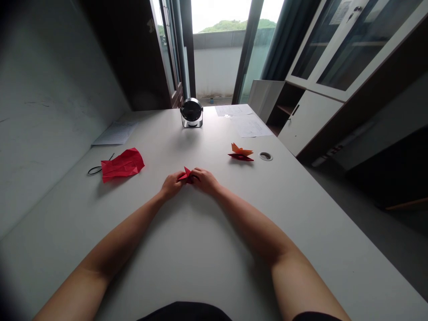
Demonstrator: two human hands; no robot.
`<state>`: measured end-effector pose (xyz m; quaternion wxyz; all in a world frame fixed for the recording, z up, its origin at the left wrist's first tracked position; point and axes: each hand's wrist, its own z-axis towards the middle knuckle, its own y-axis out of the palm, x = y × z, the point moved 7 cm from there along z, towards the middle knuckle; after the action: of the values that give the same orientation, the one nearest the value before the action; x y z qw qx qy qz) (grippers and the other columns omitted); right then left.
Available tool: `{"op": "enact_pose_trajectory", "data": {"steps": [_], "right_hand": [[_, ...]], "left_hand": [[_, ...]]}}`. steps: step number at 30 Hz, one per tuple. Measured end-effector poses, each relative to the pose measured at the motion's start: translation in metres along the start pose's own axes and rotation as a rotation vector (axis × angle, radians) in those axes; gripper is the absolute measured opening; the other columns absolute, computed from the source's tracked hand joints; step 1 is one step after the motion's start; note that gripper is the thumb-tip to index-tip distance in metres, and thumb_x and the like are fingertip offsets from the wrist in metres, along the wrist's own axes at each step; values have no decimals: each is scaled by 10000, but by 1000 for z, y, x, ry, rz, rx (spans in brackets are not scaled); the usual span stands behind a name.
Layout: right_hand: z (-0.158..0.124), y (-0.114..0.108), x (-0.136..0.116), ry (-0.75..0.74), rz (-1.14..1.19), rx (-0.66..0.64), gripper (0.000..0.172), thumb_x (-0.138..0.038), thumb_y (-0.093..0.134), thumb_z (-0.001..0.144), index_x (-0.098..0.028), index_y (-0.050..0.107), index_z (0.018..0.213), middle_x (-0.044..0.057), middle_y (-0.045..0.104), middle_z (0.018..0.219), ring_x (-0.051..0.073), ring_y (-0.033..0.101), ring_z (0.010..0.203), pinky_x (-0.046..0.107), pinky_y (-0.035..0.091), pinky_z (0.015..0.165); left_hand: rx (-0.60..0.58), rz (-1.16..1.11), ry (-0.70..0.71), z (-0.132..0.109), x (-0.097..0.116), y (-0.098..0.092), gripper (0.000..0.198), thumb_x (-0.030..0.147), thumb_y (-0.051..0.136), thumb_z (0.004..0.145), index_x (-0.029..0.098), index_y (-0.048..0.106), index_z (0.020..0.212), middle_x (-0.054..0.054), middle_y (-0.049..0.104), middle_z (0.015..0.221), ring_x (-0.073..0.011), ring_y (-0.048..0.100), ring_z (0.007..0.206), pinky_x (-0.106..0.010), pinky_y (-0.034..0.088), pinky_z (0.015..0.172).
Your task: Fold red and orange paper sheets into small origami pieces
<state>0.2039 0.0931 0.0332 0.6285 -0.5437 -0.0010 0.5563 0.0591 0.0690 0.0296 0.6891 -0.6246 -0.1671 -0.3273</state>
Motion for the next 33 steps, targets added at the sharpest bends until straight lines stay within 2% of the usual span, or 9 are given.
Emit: {"op": "enact_pose_trajectory", "data": {"steps": [9,23,33], "right_hand": [[-1,1,4,10,-11,13,123,-127,550,891,-202,640,855,20,622,865,132,546,744,231,404,708],[0,5,10,4,-72,20,151,-115,581,879,-218,688,909,40,650,903,168,593,859,257,443,786],[-1,3,2,-69,-57,-14,152,-137,567,909,-218,690,872,42,653,889,173,577,873,266,441,810]], "left_hand": [[-2,8,-2,0,2,-1,217,258,519,891,237,723,962,-12,748,906,-176,636,795,-241,415,687],[-11,-30,-4,-1,5,-2,259,273,505,905,263,736,1022,-4,769,980,-190,675,883,-243,460,763],[-14,-11,9,0,4,-1,245,262,487,896,241,727,938,-13,752,907,-179,640,810,-245,434,719]]}}
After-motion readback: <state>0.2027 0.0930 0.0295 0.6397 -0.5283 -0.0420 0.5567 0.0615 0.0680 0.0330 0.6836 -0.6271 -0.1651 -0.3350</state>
